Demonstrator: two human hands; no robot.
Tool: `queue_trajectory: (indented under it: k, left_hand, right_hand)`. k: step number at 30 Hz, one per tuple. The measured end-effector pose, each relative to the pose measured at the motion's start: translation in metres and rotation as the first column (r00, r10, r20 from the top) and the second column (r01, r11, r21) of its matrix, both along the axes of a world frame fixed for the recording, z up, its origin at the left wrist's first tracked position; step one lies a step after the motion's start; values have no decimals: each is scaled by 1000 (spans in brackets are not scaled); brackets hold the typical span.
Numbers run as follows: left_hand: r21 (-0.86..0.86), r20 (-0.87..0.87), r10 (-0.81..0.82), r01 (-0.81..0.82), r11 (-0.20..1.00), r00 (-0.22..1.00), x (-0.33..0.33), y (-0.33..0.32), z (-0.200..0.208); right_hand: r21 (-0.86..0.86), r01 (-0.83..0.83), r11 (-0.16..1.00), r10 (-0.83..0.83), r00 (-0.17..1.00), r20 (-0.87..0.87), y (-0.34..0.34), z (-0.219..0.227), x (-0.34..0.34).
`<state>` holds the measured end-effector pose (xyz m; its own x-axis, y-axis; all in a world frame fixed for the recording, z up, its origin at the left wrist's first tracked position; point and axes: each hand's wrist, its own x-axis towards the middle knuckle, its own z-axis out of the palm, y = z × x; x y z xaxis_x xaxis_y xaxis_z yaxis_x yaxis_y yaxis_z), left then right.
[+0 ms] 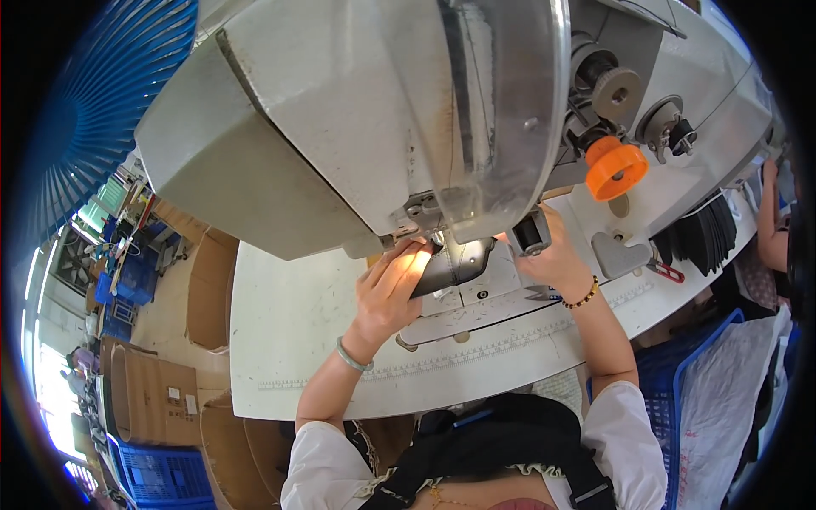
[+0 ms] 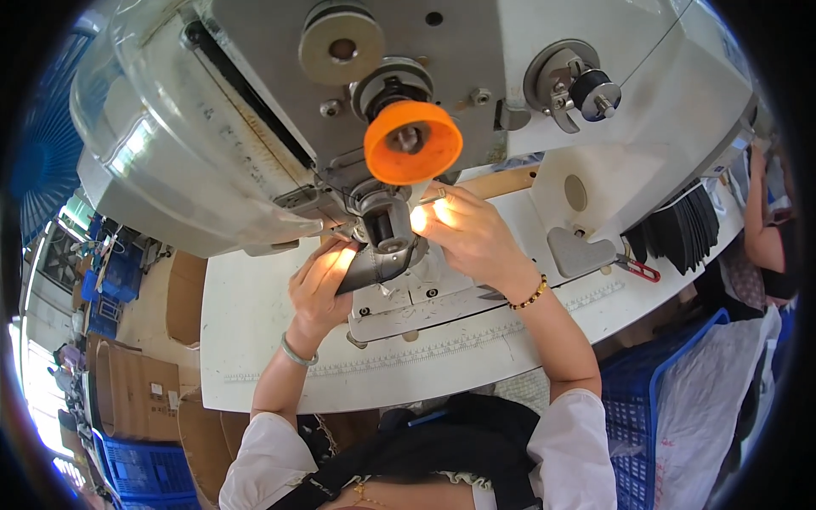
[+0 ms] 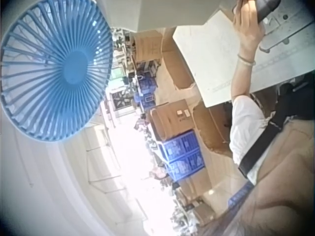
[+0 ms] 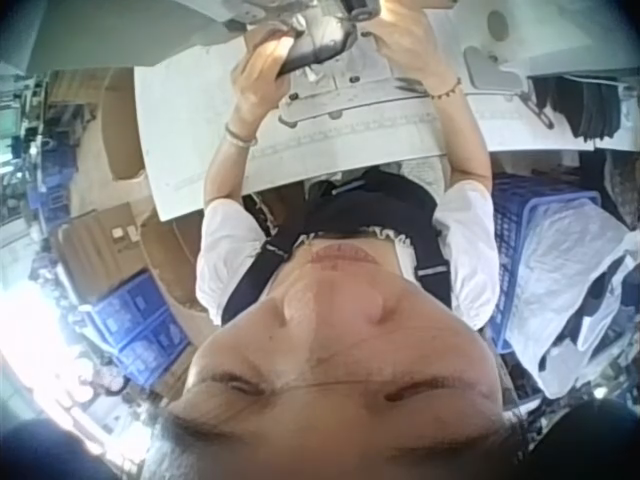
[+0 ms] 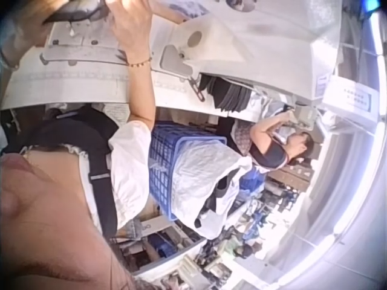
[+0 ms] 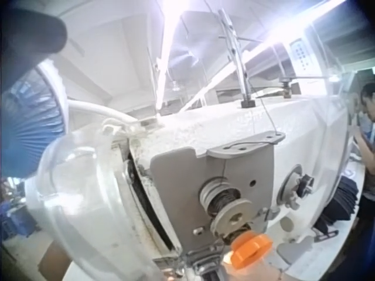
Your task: Stitching components of a black shoe upper using an industrial sewing machine.
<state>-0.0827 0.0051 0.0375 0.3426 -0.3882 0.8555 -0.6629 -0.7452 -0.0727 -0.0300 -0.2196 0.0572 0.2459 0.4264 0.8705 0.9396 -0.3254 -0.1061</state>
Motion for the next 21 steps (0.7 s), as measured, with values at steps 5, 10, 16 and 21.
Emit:
queue_trajectory:
  k: [5, 10, 16, 21]
  left_hand:
    - [5, 0, 6, -6, 1000, 1000, -2, 0, 0]
    - [9, 21, 3, -3, 1000, 1000, -2, -3, 1]
    - [11, 26, 11, -11, 1000, 1000, 0, -3, 2]
    - [25, 13, 7, -7, 1000, 1000, 0, -1, 2]
  right_hand:
    - [37, -18, 999, 21, 997, -77, 3, 0, -2]
    - [36, 13, 999, -11, 998, -58, 3, -3, -1]
    - [59, 17, 998, -11, 996, -92, 4, -2, -1]
    - [43, -3, 999, 10, 988, -151, 2, 1, -2]
